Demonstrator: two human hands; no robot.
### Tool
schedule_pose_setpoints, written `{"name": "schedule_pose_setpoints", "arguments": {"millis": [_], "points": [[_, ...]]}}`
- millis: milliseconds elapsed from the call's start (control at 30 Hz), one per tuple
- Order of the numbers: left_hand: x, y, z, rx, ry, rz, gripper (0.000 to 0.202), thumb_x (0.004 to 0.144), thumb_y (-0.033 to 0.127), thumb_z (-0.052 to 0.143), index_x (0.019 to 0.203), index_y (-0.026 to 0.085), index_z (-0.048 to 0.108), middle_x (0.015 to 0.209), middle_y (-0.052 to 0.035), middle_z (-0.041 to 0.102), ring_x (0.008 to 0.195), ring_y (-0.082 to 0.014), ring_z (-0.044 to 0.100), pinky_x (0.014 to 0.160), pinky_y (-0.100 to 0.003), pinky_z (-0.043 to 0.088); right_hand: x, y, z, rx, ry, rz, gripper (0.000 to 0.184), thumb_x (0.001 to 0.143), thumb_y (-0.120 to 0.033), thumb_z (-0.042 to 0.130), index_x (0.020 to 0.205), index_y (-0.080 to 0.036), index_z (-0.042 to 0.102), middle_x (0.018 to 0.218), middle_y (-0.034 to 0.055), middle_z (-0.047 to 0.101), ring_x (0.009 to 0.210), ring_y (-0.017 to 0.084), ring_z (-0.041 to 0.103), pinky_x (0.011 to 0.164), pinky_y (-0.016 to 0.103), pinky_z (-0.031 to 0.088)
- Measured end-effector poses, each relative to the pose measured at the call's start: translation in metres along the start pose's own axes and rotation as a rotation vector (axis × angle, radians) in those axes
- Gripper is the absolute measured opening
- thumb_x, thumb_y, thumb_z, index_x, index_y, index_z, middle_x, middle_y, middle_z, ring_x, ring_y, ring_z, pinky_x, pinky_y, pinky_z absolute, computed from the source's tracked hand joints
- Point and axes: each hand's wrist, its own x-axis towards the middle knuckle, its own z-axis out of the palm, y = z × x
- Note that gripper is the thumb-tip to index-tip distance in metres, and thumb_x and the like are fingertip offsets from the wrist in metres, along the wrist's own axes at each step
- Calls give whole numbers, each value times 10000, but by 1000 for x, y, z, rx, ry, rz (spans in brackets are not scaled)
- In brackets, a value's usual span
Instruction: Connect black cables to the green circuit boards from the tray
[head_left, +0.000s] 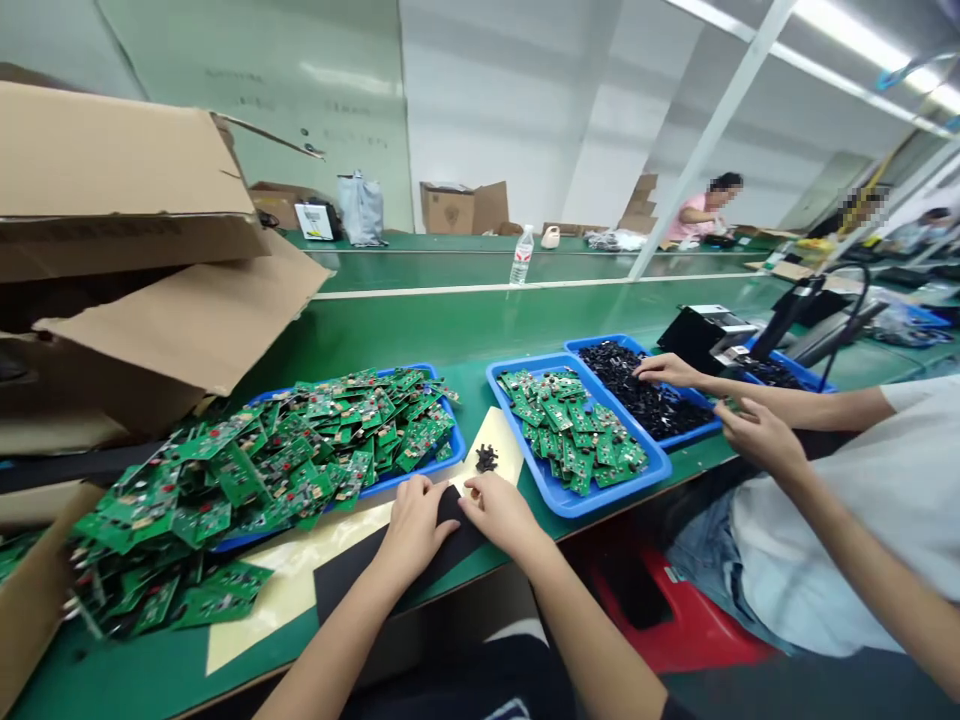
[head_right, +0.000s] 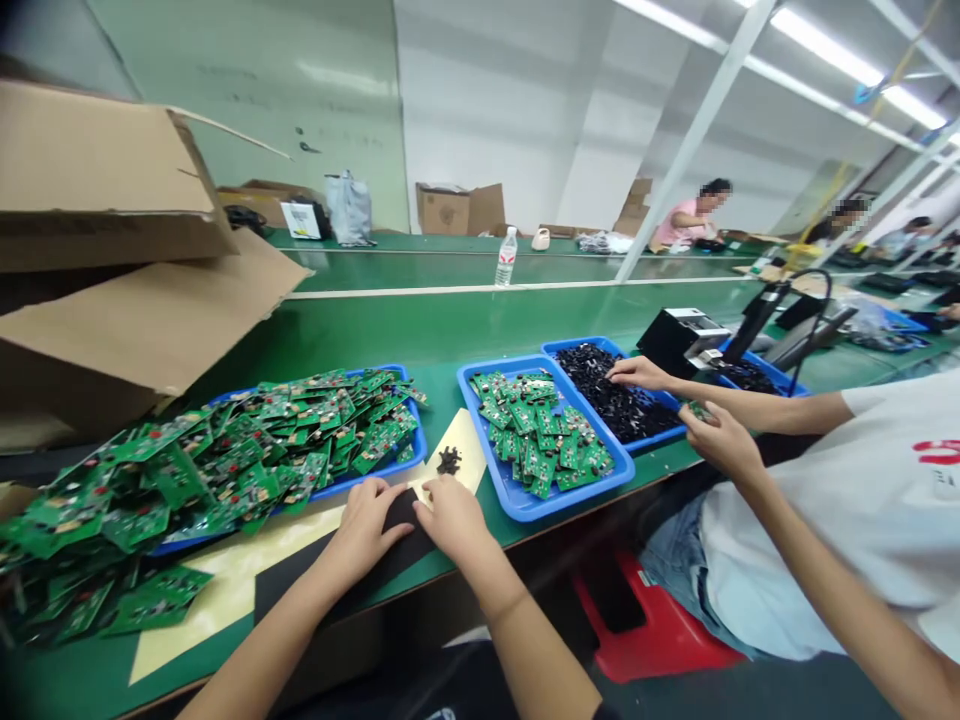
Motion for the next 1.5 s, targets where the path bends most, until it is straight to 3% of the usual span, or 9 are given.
{"name": "schedule_pose_setpoints", "arguments": {"millis": [200, 433, 633, 767, 900, 1167, 1333, 1500], "points": [[-1, -5, 2, -101, 16, -5, 389, 687, 195, 684, 1070, 195, 616, 933, -56, 478, 906, -244, 483, 852, -442, 455, 0, 2, 14, 56, -13, 43, 282, 793, -224, 613, 1067, -178, 662, 980, 86, 634, 915, 202, 625, 795, 290, 465], [-9, -1, 3, -181, 110, 19, 404, 687, 166, 697, 1079, 213, 609, 939, -47, 475, 919, -230, 495, 864, -446, 452, 1, 12, 21, 181, 26, 46, 248, 771, -175, 600, 1013, -168, 652, 928, 72, 649, 796, 177, 636, 756, 303, 492], [-12, 1, 1, -271, 254, 67, 258, 785, 148, 603, 1033, 214, 632, 887, -39, 485, 892, -200, 517, 825, -380, 470, 4, 21, 19, 277, 103, 76, 48, 723, -232, 632, 722, -263, 668, 682, 29, 669, 665, 185, 652, 622, 291, 511], [-12, 4, -2, -299, 301, 117, 203, 829, 159, 550, 1007, 192, 640, 884, -47, 504, 883, -190, 528, 800, -350, 475, 2, 20, 18, 338, 173, 104, 85, 729, -299, 621, 652, -277, 649, 515, 7, 609, 528, 154, 622, 520, 257, 485], [-9, 5, -6, -247, 257, 163, 173, 851, 181, 532, 979, 180, 648, 841, -45, 549, 846, -189, 542, 775, -346, 476, -1, 19, 19, 411, 217, 120, 148, 749, -358, 595, 637, -269, 635, 437, -15, 549, 433, 119, 573, 447, 219, 445], [-6, 9, -15, -64, 237, 244, 220, 899, 233, 473, 966, 168, 672, 839, -75, 604, 815, -199, 548, 727, -342, 474, 1, 21, 17, 595, 78, 120, 123, 722, -353, 631, 683, -242, 668, 399, -28, 504, 359, 97, 509, 366, 196, 368], [-5, 7, -14, -25, 259, 282, 252, 913, 238, 442, 932, 177, 686, 823, -77, 632, 783, -191, 569, 703, -332, 482, 3, 23, 17, 714, -9, 129, 139, 730, -379, 616, 697, -260, 681, 406, -26, 502, 332, 72, 462, 352, 190, 320], [-6, 5, -12, -60, 290, 304, 253, 909, 235, 445, 879, 187, 691, 813, -74, 642, 764, -183, 584, 690, -325, 491, 6, 23, 23, 853, -67, 155, 236, 693, -422, 633, 722, -190, 661, 372, -64, 409, 303, 77, 379, 315, 201, 260]]}}
